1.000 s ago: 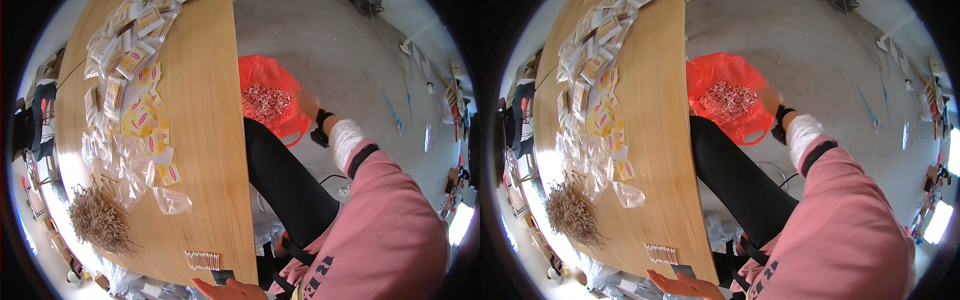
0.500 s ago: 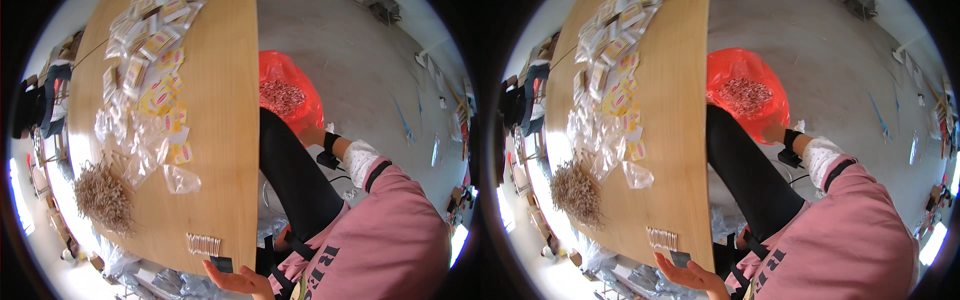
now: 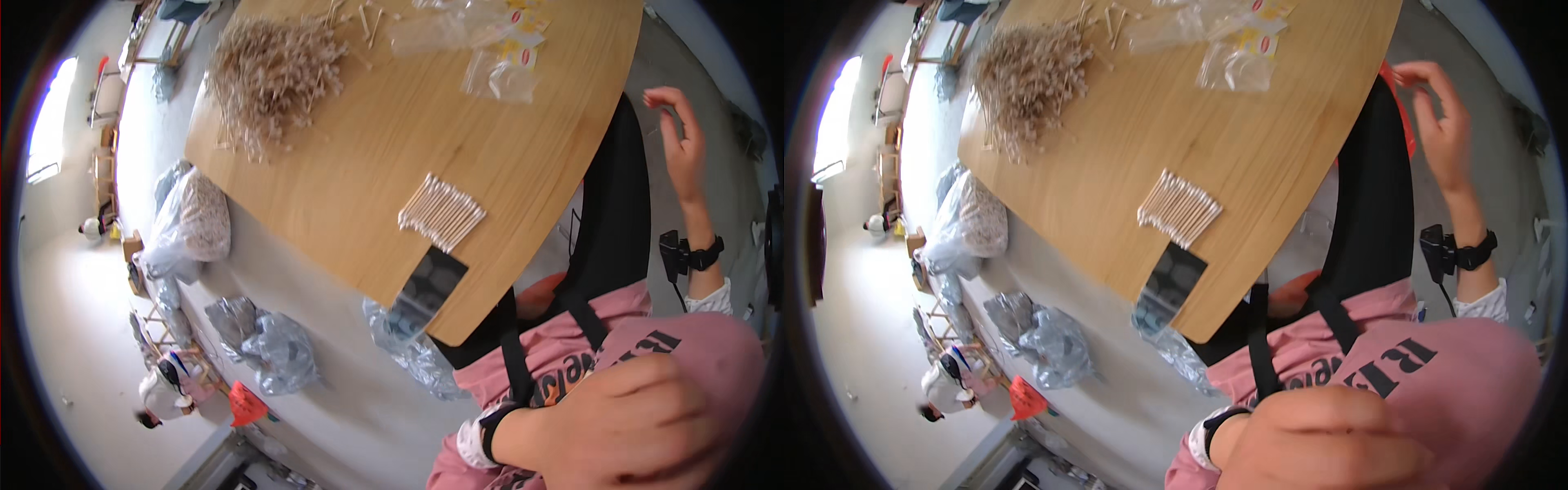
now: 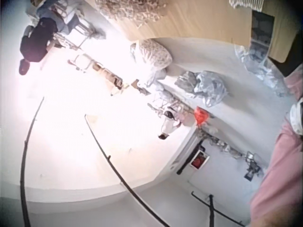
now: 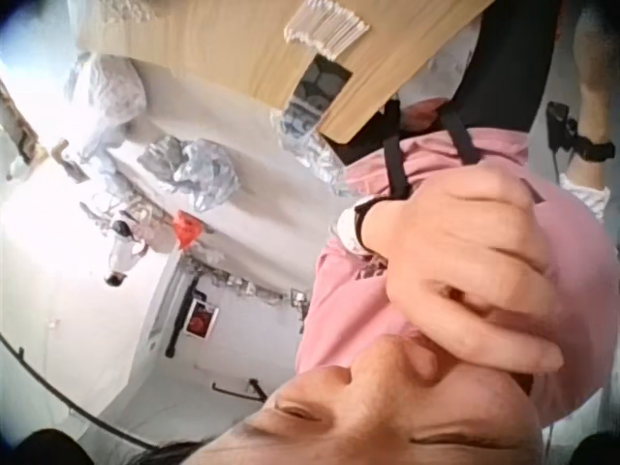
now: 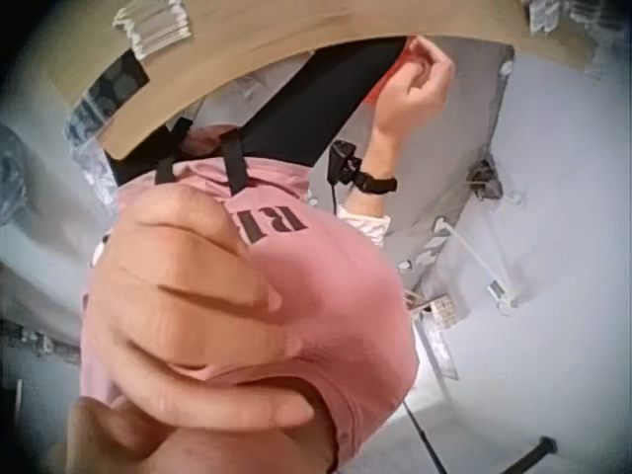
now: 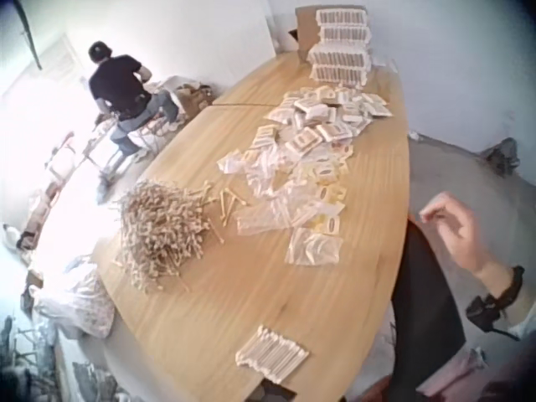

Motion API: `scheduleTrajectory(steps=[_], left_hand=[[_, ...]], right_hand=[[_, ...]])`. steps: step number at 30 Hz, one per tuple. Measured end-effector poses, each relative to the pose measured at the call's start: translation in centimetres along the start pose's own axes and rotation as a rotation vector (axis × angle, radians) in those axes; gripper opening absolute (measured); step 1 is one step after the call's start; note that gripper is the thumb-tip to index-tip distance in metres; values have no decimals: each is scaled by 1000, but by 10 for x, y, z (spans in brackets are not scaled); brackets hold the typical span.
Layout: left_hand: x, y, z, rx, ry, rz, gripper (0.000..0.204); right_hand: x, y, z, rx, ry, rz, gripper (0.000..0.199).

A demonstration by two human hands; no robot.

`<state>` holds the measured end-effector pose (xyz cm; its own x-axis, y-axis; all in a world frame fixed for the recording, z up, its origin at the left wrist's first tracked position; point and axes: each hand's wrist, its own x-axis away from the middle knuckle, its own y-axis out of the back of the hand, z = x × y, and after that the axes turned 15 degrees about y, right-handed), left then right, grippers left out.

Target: Counting cotton swabs, aligning them in rows, and placing them into small plastic bags with labels.

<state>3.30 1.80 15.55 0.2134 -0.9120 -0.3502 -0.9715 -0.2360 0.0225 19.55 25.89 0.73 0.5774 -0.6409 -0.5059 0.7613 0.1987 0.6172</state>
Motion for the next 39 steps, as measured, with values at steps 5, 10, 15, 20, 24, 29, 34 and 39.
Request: scheduleTrajectory(steps=[5,10,15,20,24,29,34,39], left_hand=[[34,-3,-29,50,-50,-423,21],[80,37,-19,107,-76,-799,17],[123,42,26,12,226,-1240,23],[112,34,90,-756,655,-709,47],[80,8,124,-1000,819,-328,89],[81,1,152,-1170,847,-318,113],[92,-15,148,-1137,876,-263,98],[92,-16,149,-1160,916,-257,95]], right_hand=[[-9,-69,99,-151,397,325,41],[19,-118,127,-153,544,584,72],[18,-142,126,-229,462,661,79],[-9,-137,134,-268,468,621,43],[-30,-148,133,-286,529,580,10],[-45,-161,137,-222,648,677,8],[-40,-170,142,-174,759,741,7],[-37,-178,145,-75,821,782,7]])
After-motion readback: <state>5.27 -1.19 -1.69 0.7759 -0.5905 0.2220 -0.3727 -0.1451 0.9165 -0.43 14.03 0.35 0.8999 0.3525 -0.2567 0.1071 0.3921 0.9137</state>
